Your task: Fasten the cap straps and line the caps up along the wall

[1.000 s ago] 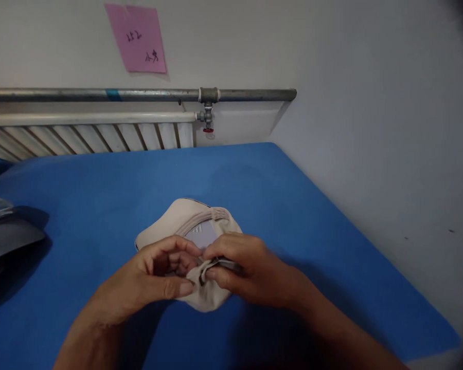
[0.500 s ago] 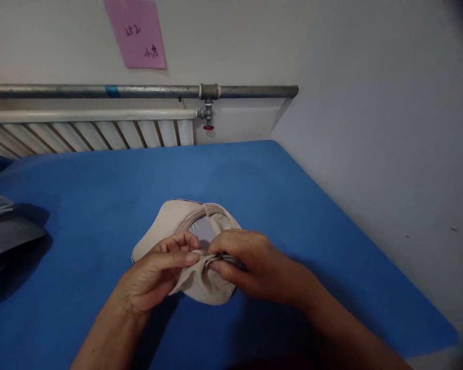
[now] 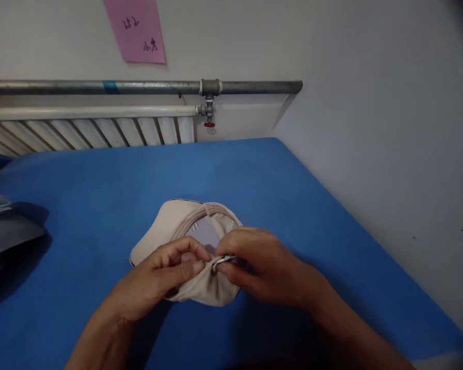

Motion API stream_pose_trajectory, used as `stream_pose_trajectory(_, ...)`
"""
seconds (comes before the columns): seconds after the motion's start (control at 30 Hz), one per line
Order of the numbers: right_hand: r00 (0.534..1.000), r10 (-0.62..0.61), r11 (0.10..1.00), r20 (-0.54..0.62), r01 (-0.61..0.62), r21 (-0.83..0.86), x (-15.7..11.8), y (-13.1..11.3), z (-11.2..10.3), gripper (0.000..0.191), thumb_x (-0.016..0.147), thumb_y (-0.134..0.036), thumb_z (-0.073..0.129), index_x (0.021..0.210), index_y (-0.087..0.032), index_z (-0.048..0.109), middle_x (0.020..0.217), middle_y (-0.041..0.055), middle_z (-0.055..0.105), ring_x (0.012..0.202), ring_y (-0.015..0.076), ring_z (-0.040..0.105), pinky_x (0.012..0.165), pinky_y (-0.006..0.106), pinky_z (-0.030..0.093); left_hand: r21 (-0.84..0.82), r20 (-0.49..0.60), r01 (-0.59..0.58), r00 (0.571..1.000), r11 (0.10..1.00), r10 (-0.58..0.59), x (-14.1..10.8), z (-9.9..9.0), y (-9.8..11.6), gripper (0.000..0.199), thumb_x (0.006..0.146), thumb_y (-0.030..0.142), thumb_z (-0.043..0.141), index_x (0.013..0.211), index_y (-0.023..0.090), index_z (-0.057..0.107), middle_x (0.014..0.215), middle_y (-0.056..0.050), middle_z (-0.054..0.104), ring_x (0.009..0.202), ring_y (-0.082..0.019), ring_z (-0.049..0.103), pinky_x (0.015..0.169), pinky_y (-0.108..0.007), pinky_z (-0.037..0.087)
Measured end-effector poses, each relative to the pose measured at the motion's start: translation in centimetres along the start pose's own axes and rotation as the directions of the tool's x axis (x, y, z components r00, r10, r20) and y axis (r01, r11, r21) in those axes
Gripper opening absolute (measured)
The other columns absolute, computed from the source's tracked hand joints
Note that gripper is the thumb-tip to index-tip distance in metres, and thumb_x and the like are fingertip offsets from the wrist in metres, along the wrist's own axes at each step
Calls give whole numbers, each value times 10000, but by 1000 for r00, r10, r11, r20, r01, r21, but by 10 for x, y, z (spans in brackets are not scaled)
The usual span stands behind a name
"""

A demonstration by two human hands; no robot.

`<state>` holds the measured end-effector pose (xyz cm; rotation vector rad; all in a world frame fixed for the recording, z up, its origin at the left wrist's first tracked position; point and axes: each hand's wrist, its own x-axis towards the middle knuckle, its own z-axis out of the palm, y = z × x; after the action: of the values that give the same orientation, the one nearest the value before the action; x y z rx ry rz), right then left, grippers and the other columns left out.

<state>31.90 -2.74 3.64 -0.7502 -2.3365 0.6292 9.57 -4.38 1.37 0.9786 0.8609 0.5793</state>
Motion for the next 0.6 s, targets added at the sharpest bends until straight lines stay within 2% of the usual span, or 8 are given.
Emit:
stream_pose_trajectory(0.07, 1000, -12, 1000, -4, 12, 16, 0, 0, 0, 57, 855, -161, 564, 898, -176, 597, 773, -2, 657, 691, 112, 571, 696, 242, 440, 8, -3, 18, 1000, 1000, -18, 0, 0, 1, 242, 829, 395, 666, 960, 201, 605, 659, 46, 454, 524, -52, 361, 472, -174, 251)
stream_pose_trajectory(0.13, 1000, 15, 1000, -9, -15, 22, 1, 0, 0, 48, 849, -159, 572, 884, -177, 600, 760, -2, 654, 685, 112, 575, 686, 238, 441, 40, -64, -5, 998, 999, 7, -1, 1, 4, 254, 819, 391, 674, 978, 203, 614, 697, 29, 507, 558, -70, 424, 500, -182, 308)
stream_pose_trajectory(0.2, 998, 56, 998, -27, -56, 17, 1, 0, -1, 39, 850, -167, 575, 873, -179, 605, 751, -3, 653, 679, 112, 578, 681, 236, 444, 124, -183, -72, 978, 990, 95, -3, 3, 9, 257, 817, 378, 676, 1012, 218, 627, 791, 2, 578, 642, -100, 500, 549, -193, 364)
stream_pose_trajectory(0.27, 996, 81, 997, -44, -81, 5, 2, 0, -2, 46, 851, -171, 572, 871, -183, 611, 749, -6, 652, 669, 111, 576, 678, 237, 445, 286, -260, -154, 938, 946, 231, -7, 7, 14, 228, 830, 358, 660, 1018, 228, 651, 888, -17, 630, 740, -130, 549, 609, -202, 404)
stream_pose_trajectory(0.3, 995, 86, 996, -48, -86, -1, 2, 0, -2, 51, 851, -174, 572, 876, -183, 615, 751, -5, 652, 670, 112, 577, 677, 238, 446, 374, -254, -184, 923, 909, 291, -8, 10, 16, 212, 835, 344, 654, 1013, 230, 665, 909, -19, 647, 770, -140, 562, 637, -205, 417)
stream_pose_trajectory(0.37, 994, 89, 996, -59, -89, 2, 2, 0, -2, 62, 846, -180, 584, 893, -172, 624, 760, 2, 658, 679, 116, 584, 675, 241, 450, 502, -162, -212, 929, 839, 332, -11, 14, 17, 180, 838, 323, 647, 980, 220, 688, 885, -19, 666, 776, -152, 574, 663, -208, 428)
stream_pose_trajectory(0.43, 994, 86, 996, -73, -83, 37, 1, 0, -2, 92, 843, -184, 600, 925, -159, 634, 797, 15, 676, 708, 121, 600, 675, 240, 456, 544, -68, -192, 960, 817, 272, -13, 16, 16, 167, 851, 333, 626, 929, 201, 692, 811, -15, 658, 721, -148, 564, 625, -207, 421)
stream_pose_trajectory(0.6, 991, 123, 966, -60, -106, 238, 1, 4, -5, 100, 831, -198, 661, 923, -159, 658, 799, -4, 681, 667, 96, 585, 603, 206, 445, 521, 10, -132, 989, 843, 148, -14, 11, 13, 257, 895, 378, 537, 801, 176, 665, 709, -2, 585, 626, -127, 491, 549, -207, 373)
